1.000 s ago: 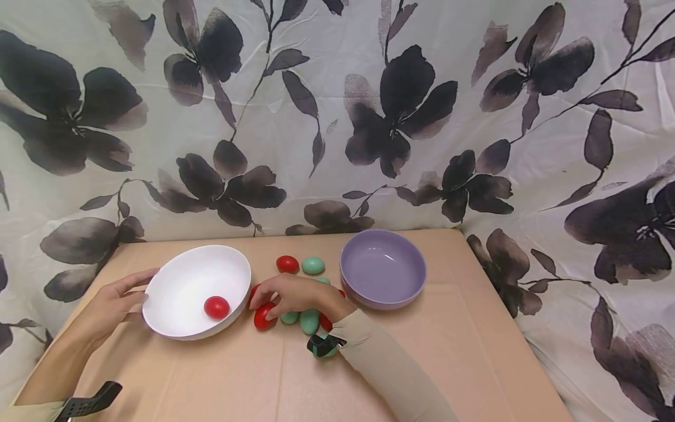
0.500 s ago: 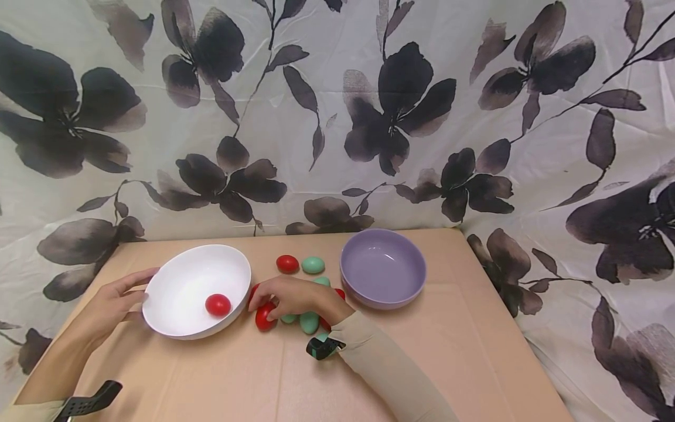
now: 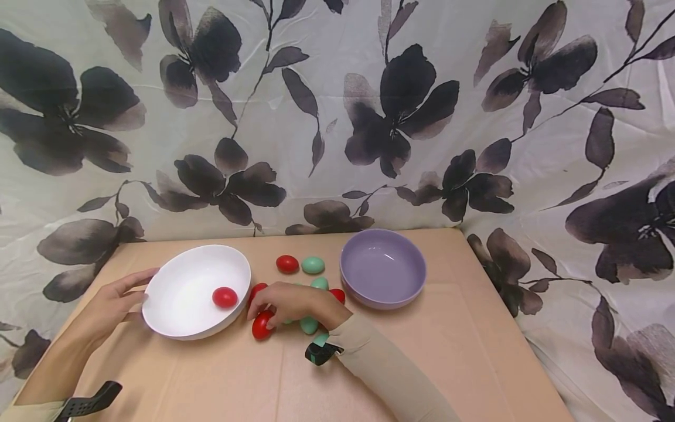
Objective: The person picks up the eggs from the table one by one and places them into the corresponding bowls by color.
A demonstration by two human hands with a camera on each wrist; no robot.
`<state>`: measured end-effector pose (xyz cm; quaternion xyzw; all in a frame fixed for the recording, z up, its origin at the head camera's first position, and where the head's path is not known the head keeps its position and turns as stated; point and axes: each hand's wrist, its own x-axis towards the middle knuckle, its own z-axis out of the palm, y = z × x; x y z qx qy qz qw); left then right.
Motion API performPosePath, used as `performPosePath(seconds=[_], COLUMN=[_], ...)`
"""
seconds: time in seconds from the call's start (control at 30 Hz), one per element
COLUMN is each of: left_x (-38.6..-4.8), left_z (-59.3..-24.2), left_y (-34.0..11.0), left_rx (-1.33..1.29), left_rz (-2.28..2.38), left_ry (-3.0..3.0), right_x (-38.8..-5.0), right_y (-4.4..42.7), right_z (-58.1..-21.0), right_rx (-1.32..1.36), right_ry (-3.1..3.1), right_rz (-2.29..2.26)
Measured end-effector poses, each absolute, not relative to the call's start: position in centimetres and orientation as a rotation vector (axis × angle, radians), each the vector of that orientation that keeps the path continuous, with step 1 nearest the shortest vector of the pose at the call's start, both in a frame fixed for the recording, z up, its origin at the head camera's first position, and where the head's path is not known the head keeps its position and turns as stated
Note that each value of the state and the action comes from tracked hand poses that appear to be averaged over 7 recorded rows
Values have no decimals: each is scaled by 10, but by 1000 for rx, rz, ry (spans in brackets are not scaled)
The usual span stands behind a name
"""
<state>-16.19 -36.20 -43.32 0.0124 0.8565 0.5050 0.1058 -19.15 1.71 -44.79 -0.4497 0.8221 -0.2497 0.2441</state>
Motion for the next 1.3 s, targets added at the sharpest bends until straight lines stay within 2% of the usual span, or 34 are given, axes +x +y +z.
performPosePath(seconds=[0.73,1.3], left_x=[-171,-170], left_z=[-436,-436], left_y=[-366,-367], left_rx=[91,98], left_rz=[1518,1498], left_ry=[2528,2535], right_x=[-194,-204], right_y=[2,18], right_z=[-447,-438], right_rx=[-1398,-1374], right_ry=[2334,2255], right_rz=[-411,-657])
